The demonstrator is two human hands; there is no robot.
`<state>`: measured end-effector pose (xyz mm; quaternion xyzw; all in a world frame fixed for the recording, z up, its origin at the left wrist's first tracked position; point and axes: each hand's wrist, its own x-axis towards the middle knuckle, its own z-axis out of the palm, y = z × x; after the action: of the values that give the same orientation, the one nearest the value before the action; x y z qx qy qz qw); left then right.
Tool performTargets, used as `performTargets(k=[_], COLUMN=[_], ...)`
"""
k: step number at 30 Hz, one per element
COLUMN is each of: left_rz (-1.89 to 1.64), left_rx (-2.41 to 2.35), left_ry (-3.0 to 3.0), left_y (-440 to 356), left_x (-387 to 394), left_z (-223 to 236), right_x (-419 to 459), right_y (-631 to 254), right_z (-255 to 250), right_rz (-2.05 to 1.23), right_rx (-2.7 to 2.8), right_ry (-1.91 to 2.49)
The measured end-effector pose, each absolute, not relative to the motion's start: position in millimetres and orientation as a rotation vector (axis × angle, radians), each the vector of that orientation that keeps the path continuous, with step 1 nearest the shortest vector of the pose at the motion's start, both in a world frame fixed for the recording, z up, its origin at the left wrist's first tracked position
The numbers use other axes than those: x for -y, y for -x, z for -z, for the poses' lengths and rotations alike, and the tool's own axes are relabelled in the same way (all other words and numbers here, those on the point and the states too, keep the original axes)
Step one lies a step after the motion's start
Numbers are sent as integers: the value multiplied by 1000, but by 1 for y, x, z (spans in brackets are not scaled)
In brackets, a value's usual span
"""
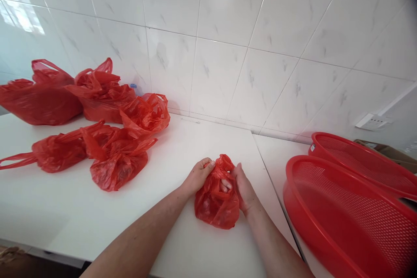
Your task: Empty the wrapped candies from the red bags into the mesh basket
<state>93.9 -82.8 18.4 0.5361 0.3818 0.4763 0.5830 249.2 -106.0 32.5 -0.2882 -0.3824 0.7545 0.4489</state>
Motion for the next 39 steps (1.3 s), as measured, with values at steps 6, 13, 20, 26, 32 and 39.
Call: performTargets(k=[6, 13, 20, 26, 32, 39], left_rz=[-1055, -1072, -1044, -1056, -1113, -1126], left_rx=[-755, -720, -642, -639, -714, -711], left_ry=[-1230, -1123, -1107, -1173, -1176, -1180], left_y=[-96, -94, -93, -94, -92, -93], left_x=[87, 84, 87, 88, 85, 85], left_z=[-22, -19, -26, -28, -26, -26], right_x=[104, 99, 96, 95, 99, 106], right_y=[-253, -254, -254, -255, -258, -255], right_z=[-33, -38, -36, -35, -39, -46], right_rz=[-1786, -1508, -1178, -1319, -1648, -1619], right_rx=[916, 1107, 1291, 1249, 1092, 1046], right_ry=[804, 949, 1230, 1171, 864, 851])
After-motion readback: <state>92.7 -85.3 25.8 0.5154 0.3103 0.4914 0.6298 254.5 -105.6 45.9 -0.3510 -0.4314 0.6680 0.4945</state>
